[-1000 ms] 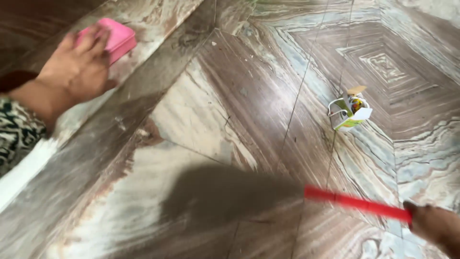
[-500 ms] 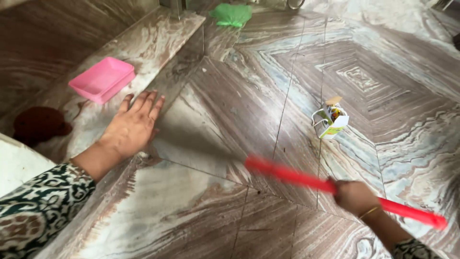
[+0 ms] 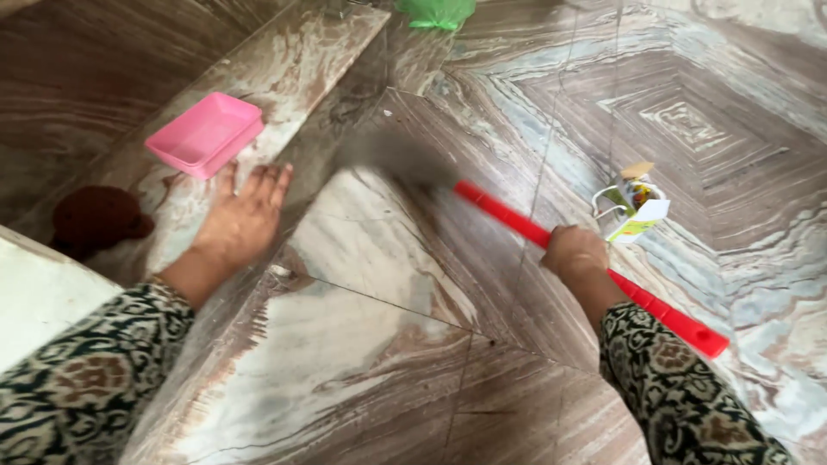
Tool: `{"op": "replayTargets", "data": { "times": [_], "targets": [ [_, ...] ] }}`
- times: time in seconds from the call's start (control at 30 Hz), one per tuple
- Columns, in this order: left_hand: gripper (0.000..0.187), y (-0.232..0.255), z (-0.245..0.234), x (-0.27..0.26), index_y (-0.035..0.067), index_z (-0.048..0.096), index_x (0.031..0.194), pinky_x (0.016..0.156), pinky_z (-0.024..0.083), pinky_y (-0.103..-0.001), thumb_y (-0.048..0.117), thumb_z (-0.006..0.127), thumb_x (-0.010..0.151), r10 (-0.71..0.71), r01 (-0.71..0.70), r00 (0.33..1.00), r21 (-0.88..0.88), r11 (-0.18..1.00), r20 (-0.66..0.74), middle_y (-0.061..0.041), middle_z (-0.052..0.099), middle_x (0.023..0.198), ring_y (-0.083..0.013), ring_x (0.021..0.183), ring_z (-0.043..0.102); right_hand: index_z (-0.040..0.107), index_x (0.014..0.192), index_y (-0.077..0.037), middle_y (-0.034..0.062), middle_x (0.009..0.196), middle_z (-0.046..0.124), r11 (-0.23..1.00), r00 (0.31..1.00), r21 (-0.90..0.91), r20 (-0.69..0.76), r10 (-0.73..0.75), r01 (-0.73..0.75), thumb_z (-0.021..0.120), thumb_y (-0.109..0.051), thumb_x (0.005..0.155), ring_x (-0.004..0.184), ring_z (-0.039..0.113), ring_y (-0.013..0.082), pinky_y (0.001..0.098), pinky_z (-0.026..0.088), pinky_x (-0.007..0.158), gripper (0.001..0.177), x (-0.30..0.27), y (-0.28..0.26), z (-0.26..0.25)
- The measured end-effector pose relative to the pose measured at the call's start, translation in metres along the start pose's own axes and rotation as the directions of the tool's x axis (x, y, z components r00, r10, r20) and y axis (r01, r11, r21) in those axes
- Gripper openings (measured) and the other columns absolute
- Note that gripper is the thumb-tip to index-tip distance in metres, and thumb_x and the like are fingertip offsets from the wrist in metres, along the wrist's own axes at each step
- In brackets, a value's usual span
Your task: Sweeping the floor across multiple rooms and a balcony using a broom.
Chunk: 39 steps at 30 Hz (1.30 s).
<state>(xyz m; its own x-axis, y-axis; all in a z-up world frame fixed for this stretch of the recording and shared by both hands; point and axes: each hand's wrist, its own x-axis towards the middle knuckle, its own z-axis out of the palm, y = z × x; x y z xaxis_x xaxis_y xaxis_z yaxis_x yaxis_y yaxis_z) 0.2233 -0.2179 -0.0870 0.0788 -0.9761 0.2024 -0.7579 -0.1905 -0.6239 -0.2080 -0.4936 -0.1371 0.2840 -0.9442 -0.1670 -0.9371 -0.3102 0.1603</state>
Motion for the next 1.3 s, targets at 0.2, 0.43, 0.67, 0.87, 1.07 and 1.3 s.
{"op": "replayTargets", "data": {
  "times": [0.2,0.43,0.67,0.87,1.07,1.3],
  "targets": [
    [0.073,0.011,0.025,0.010,-0.006,0.020,0.158,0.120,0.021,-0.059,0.017,0.042,0.092,0.061,-0.062,0.998,-0.059,0.996,-0.017,-0.016,0.044,0.154,-0.0292,0.144,0.039,0.073,0.116,-0.018,0.0153,0.091,0.077,0.995,0.998,0.098,-0.060,-0.013,0.019,0.067,-0.046,0.089,0.086,0.076,0.0350,0.0494,0.061,0.080,0.039,-0.045,0.079,0.066],
    [0.073,0.036,0.040,0.045,-0.007,0.022,0.162,0.124,0.018,-0.058,0.014,0.041,0.094,0.082,-0.092,0.992,-0.101,0.991,-0.101,-0.015,0.049,0.151,-0.0270,0.140,0.045,0.045,0.143,-0.035,-0.0012,0.124,0.072,0.967,0.923,-0.175,0.370,-0.108,0.183,0.072,-0.049,0.080,0.104,0.076,0.0246,0.0420,0.062,0.094,0.070,-0.210,0.324,0.264],
    [0.072,0.059,0.032,0.048,-0.005,0.025,0.162,0.124,0.019,-0.059,0.010,0.044,0.094,0.168,-0.209,0.958,-0.168,0.963,-0.231,-0.015,0.053,0.148,-0.0271,0.136,0.050,0.054,0.137,-0.027,0.0025,0.123,0.074,0.937,0.875,-0.345,0.438,0.206,-0.048,0.062,-0.048,0.093,0.112,0.075,0.0228,0.0413,0.061,0.098,0.050,-0.238,0.407,0.337],
    [0.071,0.072,0.022,0.036,0.002,0.036,0.159,0.123,0.022,-0.058,0.013,0.049,0.090,0.294,-0.322,0.936,-0.135,0.937,-0.192,-0.014,0.055,0.145,-0.0259,0.137,0.049,0.077,0.115,-0.022,0.0096,0.101,0.081,0.941,0.910,-0.132,0.244,0.334,-0.310,0.066,-0.049,0.088,0.097,0.078,0.0318,0.0465,0.061,0.090,0.040,-0.192,0.340,0.302],
    [0.064,0.103,0.022,0.043,0.008,0.043,0.154,0.121,0.024,-0.056,0.015,0.051,0.091,0.367,-0.390,0.913,-0.114,0.914,-0.179,-0.013,0.053,0.148,-0.0269,0.141,0.046,0.067,0.117,-0.011,0.0187,0.077,0.075,0.951,0.963,0.238,0.230,0.142,-0.197,0.060,-0.067,0.091,0.070,0.075,0.0374,0.0503,0.062,0.068,0.062,-0.151,0.100,0.119],
    [0.063,0.140,0.021,0.061,0.008,0.039,0.159,0.123,0.023,-0.054,0.019,0.044,0.097,0.415,-0.472,0.863,-0.162,0.867,-0.289,-0.014,0.048,0.154,-0.0276,0.144,0.043,0.058,0.118,-0.014,0.0115,0.071,0.069,0.919,0.920,0.174,0.113,-0.377,0.355,0.052,-0.062,0.094,0.060,0.070,0.0303,0.0457,0.057,0.060,0.054,-0.207,0.086,0.195]
  ]
}}
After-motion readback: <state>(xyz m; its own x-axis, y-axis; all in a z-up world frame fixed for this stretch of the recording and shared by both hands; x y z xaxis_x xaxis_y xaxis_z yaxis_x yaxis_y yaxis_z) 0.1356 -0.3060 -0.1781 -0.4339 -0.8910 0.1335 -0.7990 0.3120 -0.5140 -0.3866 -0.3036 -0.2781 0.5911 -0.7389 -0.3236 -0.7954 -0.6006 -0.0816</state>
